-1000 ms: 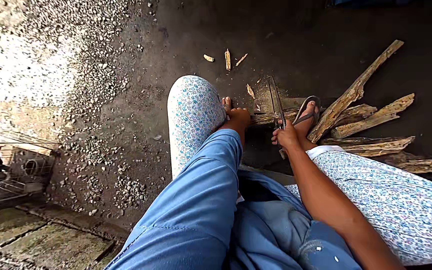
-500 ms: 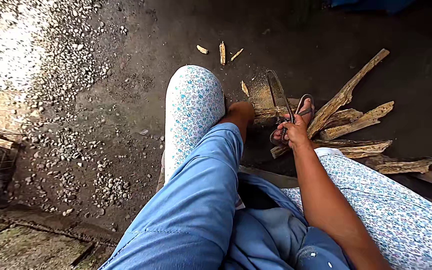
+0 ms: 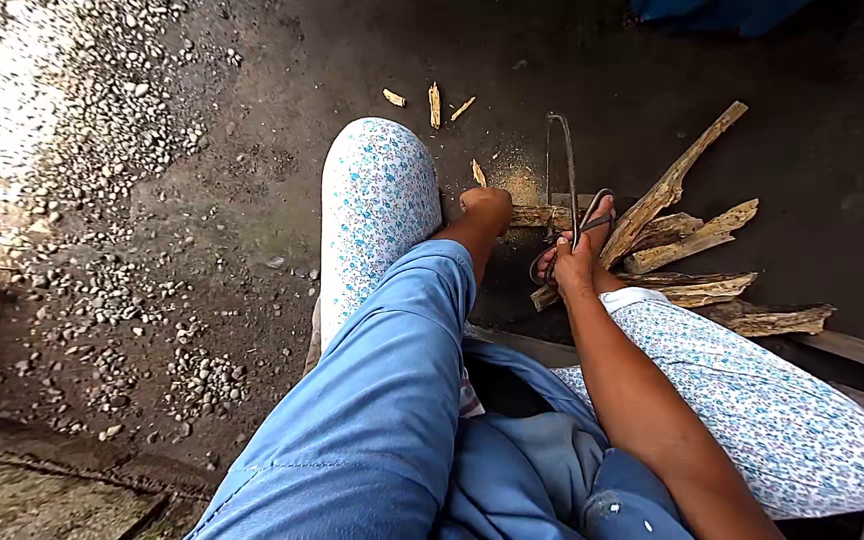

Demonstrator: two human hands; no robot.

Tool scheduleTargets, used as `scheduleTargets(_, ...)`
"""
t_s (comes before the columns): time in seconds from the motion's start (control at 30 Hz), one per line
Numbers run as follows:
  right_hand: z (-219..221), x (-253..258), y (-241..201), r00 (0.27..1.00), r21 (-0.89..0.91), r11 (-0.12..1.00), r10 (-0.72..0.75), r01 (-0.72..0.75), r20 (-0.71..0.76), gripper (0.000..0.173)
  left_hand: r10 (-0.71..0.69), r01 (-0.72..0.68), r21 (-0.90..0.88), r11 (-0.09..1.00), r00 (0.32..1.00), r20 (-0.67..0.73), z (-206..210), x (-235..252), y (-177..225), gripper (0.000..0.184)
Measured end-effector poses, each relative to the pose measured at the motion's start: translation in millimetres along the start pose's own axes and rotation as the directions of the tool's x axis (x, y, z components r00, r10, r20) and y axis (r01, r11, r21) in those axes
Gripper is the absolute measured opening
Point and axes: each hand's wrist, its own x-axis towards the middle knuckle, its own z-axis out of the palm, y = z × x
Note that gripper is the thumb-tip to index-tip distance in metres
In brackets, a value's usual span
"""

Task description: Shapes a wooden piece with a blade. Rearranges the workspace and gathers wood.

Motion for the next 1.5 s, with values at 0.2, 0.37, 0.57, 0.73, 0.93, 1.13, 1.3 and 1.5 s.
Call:
scheduleTargets(0.2,15,-13,9,0.993,0.196,0.975,0.092,-0.104,0.069,0.029,0.032,-0.026,0.052,0.998,0.992,-0.119,-4,4,3,0.035)
scheduleTargets(0.37,25,-12,6,0.985,0.181,0.969,0.161,-0.170,0.064,0.025,0.083,-0.053,0.146,0.988,0.975,-0.207,12,30,-14,0.038)
scheduleTargets(0.57,-1,-5,-17,0.988,0.016,0.992,0.120,-0.122,0.095,0.029,0.025,-0.006,0.109,0.994,0.985,-0.171,19,32,-17,0.049)
scheduleTargets(0.73,-9,-11,-31,0.985,-0.055,0.988,0.146,-0.141,0.092,0.031,0.042,-0.031,0.076,0.997,0.988,-0.151,17,27,-17,0.044)
scheduleTargets(0.93,-19,-23,-25,0.988,-0.102,0.988,0.127,-0.117,0.093,0.028,0.036,-0.032,0.043,0.999,0.994,-0.103,18,41,-28,0.045)
scheduleTargets(1.13,-5,-28,-23,0.986,-0.067,0.989,0.141,-0.135,0.087,0.028,0.023,-0.020,0.045,0.999,0.997,-0.080,21,47,-31,0.054)
scheduleTargets(1.3,-52,-82,-49,0.966,-0.192,0.960,0.229,-0.204,0.117,0.030,0.062,-0.057,0.056,0.997,0.994,-0.094,14,42,-31,0.050)
scheduleTargets(1.5,-68,-122,-42,0.965,-0.163,0.957,0.254,-0.239,0.071,0.024,0.067,-0.059,0.085,0.995,0.994,-0.092,15,41,-29,0.052)
